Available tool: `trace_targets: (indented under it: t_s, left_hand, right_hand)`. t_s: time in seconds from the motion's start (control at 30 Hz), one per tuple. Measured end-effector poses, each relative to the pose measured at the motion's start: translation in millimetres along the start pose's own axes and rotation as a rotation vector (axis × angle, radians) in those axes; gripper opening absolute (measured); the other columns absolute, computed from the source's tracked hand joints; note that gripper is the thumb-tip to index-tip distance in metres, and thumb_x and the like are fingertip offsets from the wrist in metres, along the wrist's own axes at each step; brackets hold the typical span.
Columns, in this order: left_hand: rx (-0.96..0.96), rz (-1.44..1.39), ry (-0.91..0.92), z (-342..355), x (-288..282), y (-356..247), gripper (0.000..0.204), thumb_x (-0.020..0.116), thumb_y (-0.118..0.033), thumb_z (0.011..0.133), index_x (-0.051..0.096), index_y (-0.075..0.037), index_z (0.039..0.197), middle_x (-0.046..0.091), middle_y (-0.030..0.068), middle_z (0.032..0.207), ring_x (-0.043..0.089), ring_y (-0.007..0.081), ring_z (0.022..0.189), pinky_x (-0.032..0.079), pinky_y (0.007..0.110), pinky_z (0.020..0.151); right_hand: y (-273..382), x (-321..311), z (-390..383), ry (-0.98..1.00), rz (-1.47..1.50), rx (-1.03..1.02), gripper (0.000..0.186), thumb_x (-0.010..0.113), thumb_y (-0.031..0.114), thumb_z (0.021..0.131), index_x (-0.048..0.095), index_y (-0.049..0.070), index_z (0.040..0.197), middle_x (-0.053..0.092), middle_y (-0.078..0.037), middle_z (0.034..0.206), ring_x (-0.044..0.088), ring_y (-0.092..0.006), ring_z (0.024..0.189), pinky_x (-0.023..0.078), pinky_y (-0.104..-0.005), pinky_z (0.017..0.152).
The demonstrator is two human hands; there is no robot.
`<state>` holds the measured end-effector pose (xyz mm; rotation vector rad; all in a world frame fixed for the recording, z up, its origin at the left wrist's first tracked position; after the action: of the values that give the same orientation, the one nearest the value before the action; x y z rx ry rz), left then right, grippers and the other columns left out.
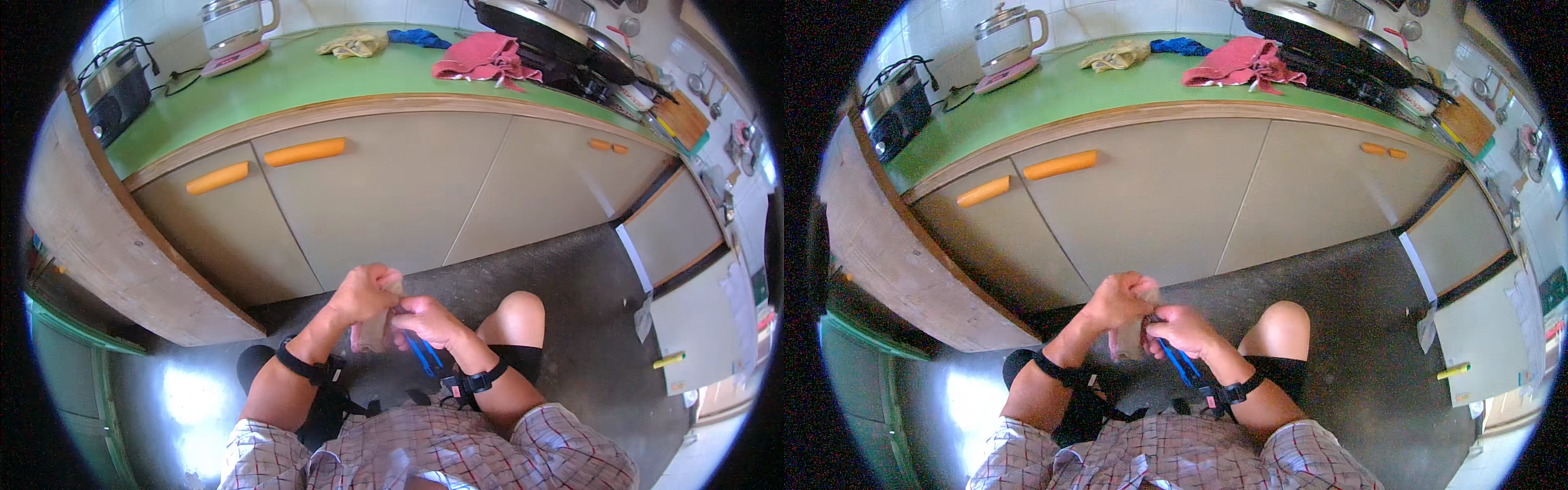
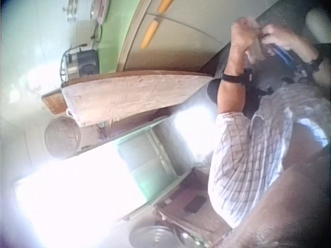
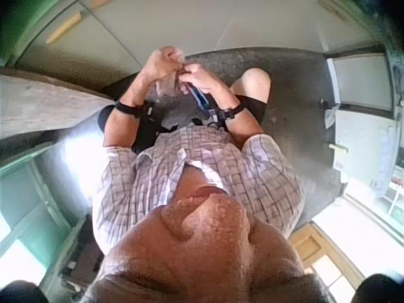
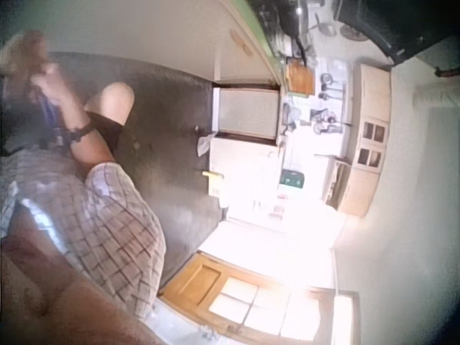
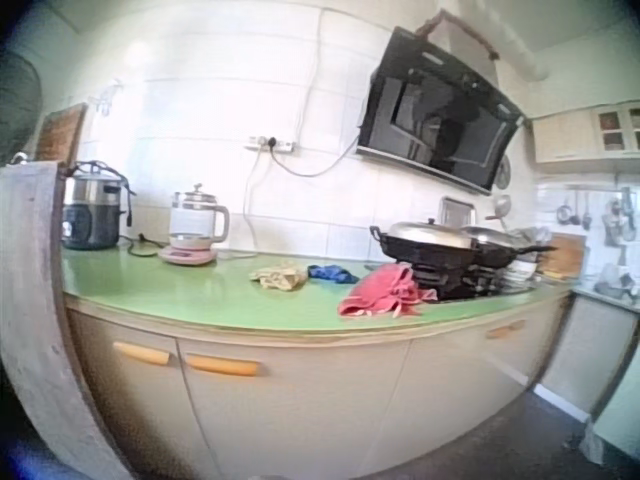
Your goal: Repairing the edge of a kitchen cabinet using a utility knife and cloth.
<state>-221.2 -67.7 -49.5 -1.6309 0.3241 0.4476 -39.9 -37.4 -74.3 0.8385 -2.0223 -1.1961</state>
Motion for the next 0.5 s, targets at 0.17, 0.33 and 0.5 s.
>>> trace_targets:
  t_s: [0.17, 0.33, 0.5]
  left_hand:
    - [-0.019, -0.067, -0.07, 2.5, -8.6, -15.0, 0.022, 0.071, -0.012, 0.08, 0.054, 0.0, 0.088, 0.062, 0.0104, 0.08, 0.068, 0.0194, 0.078, 0.057, 0.04, 0.06]
    - [-0.146, -0.292, -0.202, -0.4, -25.9, -29.1, 0.015, 0.069, -0.012, 0.086, 0.062, -0.001, 0.094, 0.068, 0.0116, 0.088, 0.069, 0.0207, 0.078, 0.058, 0.04, 0.066]
    - [0.09, 0.443, -0.092, -1.2, -18.4, -6.0, 0.035, 0.071, -0.035, 0.089, 0.067, -0.002, 0.099, 0.07, 0.0209, 0.1, 0.07, 0.0367, 0.088, 0.058, 0.044, 0.079]
  right_hand:
    - [4.9, -20.5, 2.3, -0.03, -0.068, -0.015, 0.016, 0.063, 0.014, 0.096, 0.066, -0.001, 0.1, 0.064, -0.005, 0.08, 0.062, -0.0143, 0.06, 0.052, -0.0299, 0.054]
    - [8.7, -37.6, -0.5, -0.137, -0.102, 0.046, 0.016, 0.063, 0.018, 0.097, 0.066, 0.003, 0.1, 0.061, -0.003, 0.075, 0.06, -0.0139, 0.057, 0.049, -0.0296, 0.048]
    - [9.7, -37.2, 4.9, -0.313, 0.254, -0.161, 0.021, 0.064, 0.016, 0.096, 0.064, 0.005, 0.114, 0.064, -0.004, 0.085, 0.064, -0.0162, 0.067, 0.056, -0.0318, 0.058]
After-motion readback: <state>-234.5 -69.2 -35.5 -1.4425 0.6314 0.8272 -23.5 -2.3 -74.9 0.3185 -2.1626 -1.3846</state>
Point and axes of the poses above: each hand's wrist, its own z-axis towards the middle knuckle, its own x-axis out of the palm, y = z × x, the point moved 1 cm from there along z, towards the middle knuckle
